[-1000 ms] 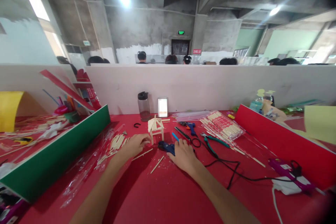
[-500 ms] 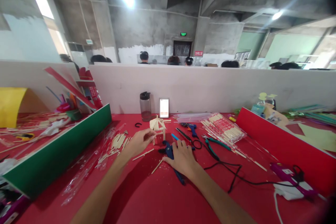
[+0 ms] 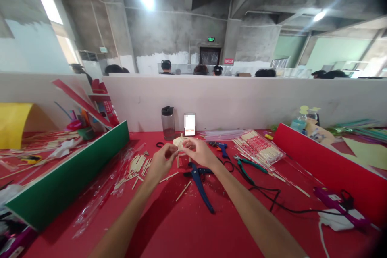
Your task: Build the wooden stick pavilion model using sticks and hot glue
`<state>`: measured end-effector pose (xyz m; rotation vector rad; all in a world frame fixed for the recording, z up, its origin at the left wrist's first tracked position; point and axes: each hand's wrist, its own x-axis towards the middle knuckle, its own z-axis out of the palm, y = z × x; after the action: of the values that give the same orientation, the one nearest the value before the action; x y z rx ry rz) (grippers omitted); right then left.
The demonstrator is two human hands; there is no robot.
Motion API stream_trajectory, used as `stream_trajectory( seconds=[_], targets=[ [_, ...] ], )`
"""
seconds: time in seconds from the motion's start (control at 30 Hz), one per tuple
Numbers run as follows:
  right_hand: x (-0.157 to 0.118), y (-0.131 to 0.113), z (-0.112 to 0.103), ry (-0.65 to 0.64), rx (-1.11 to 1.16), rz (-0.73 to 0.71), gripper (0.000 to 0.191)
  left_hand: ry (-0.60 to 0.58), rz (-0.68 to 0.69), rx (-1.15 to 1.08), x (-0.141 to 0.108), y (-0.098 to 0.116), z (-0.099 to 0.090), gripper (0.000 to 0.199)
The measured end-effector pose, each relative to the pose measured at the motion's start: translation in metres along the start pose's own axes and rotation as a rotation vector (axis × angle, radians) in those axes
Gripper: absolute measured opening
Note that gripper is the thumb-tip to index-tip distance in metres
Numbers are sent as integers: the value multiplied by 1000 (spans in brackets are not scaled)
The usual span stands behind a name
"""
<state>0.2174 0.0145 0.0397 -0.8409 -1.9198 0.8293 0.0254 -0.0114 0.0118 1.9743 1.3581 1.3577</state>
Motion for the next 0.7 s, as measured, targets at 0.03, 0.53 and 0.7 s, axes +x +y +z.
stream_trajectory(
  seconds=[0.03, 0.53, 0.7],
  targets=[
    [5, 0, 3, -30, 30, -5, 13, 3, 7, 0, -1, 1, 0, 24],
    [20, 3, -2, -155, -67, -169, 10, -34, 91, 267, -8, 2, 6, 25],
    [20, 5, -9, -192, -96, -193, 12, -70, -77, -24, -9, 9, 11, 34]
  ],
)
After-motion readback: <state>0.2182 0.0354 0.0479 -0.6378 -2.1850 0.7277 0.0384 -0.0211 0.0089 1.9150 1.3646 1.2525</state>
